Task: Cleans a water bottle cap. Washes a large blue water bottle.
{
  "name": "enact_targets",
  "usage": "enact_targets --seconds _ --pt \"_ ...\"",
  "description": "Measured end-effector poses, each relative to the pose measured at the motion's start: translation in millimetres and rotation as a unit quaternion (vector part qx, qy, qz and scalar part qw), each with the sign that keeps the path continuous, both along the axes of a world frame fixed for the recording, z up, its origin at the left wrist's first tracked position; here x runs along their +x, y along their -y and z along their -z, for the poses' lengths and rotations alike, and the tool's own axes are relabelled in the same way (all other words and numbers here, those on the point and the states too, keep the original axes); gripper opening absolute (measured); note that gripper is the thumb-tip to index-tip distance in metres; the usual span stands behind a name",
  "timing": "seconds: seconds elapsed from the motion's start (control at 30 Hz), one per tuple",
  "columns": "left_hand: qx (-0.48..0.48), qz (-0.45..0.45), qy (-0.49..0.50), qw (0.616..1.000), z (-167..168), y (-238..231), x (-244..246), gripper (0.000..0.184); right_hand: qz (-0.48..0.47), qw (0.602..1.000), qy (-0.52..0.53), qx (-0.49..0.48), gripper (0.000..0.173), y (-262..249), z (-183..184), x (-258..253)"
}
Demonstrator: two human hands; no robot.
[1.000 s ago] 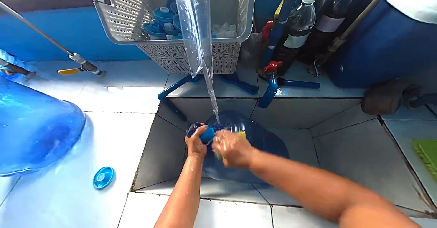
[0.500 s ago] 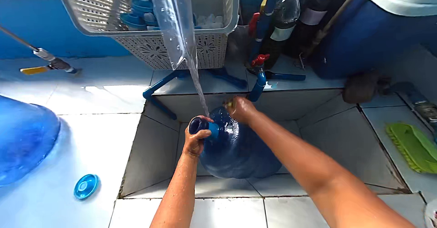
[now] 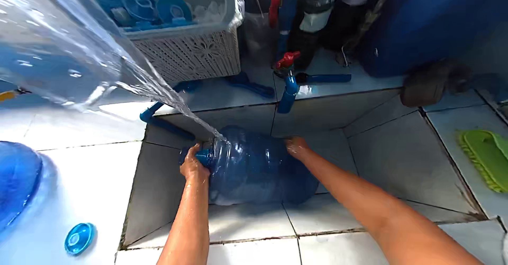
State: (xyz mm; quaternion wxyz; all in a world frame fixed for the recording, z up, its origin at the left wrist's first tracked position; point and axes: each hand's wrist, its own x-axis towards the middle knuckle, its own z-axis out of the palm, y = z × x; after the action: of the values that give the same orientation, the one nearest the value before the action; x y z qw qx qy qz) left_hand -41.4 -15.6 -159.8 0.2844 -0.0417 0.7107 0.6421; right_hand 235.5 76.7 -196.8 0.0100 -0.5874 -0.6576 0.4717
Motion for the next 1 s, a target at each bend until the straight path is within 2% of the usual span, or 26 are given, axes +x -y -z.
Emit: enact_targets --seconds 0.03,0.1,0.13,0.17,0.23,0.27,0.3,0.33,0.37,0.4,0.47,0.5,0.57,0.6,0.63,0.67,0.7,0.73,0.77,0.8,0.83,0.87,0.9,0.93,0.97,1.0 --pt "0.03 0.027 -0.007 0.999 -4.9 -1.6 8.5 0.034 0.022 0.998 -0.059 0.021 0.039 3.6 -23.0 -20.4" --pt "0.175 0.175 0.004 0.969 -4.0 12.8 14.3 0.039 0.036 0.976 -0.188 0.099 0.037 -4.4 -56.3 -51.4" --pt "0.239 0.237 0.031 0.941 2.4 19.7 8.6 0.046 0.021 0.971 -0.205 0.123 0.038 -11.7 -56.3 -52.5" --pt "0.258 0.262 0.056 0.928 7.4 27.9 1.1 0.046 0.009 0.975 -0.179 0.129 0.039 -15.4 -41.6 -41.4" --pt "0.192 0.178 0.05 0.964 5.7 32.4 -11.9 0.025 -0.013 0.996 -0.038 0.077 0.042 -16.8 8.8 7.5" --pt "0.129 0.107 0.045 0.985 -2.9 24.1 -13.9 0.027 -0.024 0.999 0.031 0.023 0.043 -19.7 22.6 27.5" --pt "0.078 0.048 0.042 0.995 -9.6 15.2 -11.0 0.034 -0.012 0.997 0.076 -0.021 0.043 -19.4 26.1 35.1" --pt "0.058 0.018 0.03 0.998 -13.4 10.1 -2.8 0.03 0.01 0.995 0.088 -0.035 0.043 -12.5 20.5 33.9" --pt "0.076 0.032 0.014 0.997 -17.1 6.7 6.3 0.018 0.043 0.997 0.063 -0.017 0.043 -3.3 9.0 26.4" --pt "0.135 0.087 0.005 0.987 -19.9 6.8 13.3 0.011 0.081 0.996 0.007 0.037 0.042 5.9 -7.0 14.2" --pt "0.267 0.231 0.034 0.935 -7.6 16.6 8.1 0.031 0.097 0.963 -0.136 0.209 0.035 40.3 -30.9 -12.4" --pt "0.279 0.245 0.049 0.927 -2.3 19.3 6.6 0.036 0.05 0.93 -0.198 0.305 0.033 62.1 -32.5 -26.8" --pt "0.219 0.16 0.045 0.961 -5.1 15.6 17.2 0.014 -0.133 0.841 -0.28 0.445 0.029 93.7 -37.9 -60.1" --pt "0.19 0.128 0.041 0.972 -8.3 12.8 22.4 0.006 -0.241 0.808 -0.256 0.474 0.023 97.5 -53.3 -74.6" --pt "0.2 0.137 0.039 0.969 -11.6 13.4 25.7 0.007 -0.326 0.804 -0.196 0.456 0.019 90.8 -77.2 -87.8" --pt "0.234 0.17 0.036 0.956 -11.3 18.4 25.5 0.013 -0.372 0.842 -0.141 0.365 0.022 75.0 -103.8 -99.7" --pt "0.271 0.212 0.041 0.938 -8.9 25.9 22.7 0.028 -0.366 0.89 -0.105 0.249 0.024 48.0 -119.5 -110.0" --pt "0.303 0.261 0.055 0.915 -4.6 31.0 16.1 0.047 -0.308 0.932 -0.101 0.164 0.026 13.4 -117.3 -113.4" --pt "0.318 0.306 0.068 0.895 -0.2 32.6 6.1 0.059 -0.222 0.962 -0.117 0.108 0.028 -19.2 -99.6 -105.7" --pt "0.312 0.324 0.074 0.89 3.8 33.3 -5.8 0.06 -0.128 0.982 -0.123 0.06 0.033 -39.1 -70.4 -88.1" --pt "0.287 0.296 0.068 0.909 5.0 31.9 -16.1 0.05 -0.058 0.994 -0.094 0.023 0.041 -44.0 -35.2 -62.5" --pt "0.229 0.218 0.041 0.948 2.5 26.6 -21.2 0.033 -0.014 0.999 -0.046 -0.001 0.047 -39.7 0.7 -32.3" --pt "0.147 0.105 0.012 0.984 -1.4 17.8 -22.5 0.022 -0.015 1.0 0.012 -0.016 0.051 -29.8 25.9 -5.6" --pt "0.071 0.003 0.006 0.997 -6.1 6.9 -23.4 0.03 -0.007 0.998 0.05 -0.023 0.051 -18.9 34.8 8.8" --pt "0.03 -0.04 0.001 0.999 -11.3 -0.5 -18.8 0.036 0.008 0.998 0.063 -0.025 0.05 -10.6 26.6 11.3" --pt "0.032 -0.024 -0.006 0.999 -19.7 -1.8 -8.4 0.036 0.036 0.998 0.048 -0.014 0.05 -3.5 8.3 5.8"
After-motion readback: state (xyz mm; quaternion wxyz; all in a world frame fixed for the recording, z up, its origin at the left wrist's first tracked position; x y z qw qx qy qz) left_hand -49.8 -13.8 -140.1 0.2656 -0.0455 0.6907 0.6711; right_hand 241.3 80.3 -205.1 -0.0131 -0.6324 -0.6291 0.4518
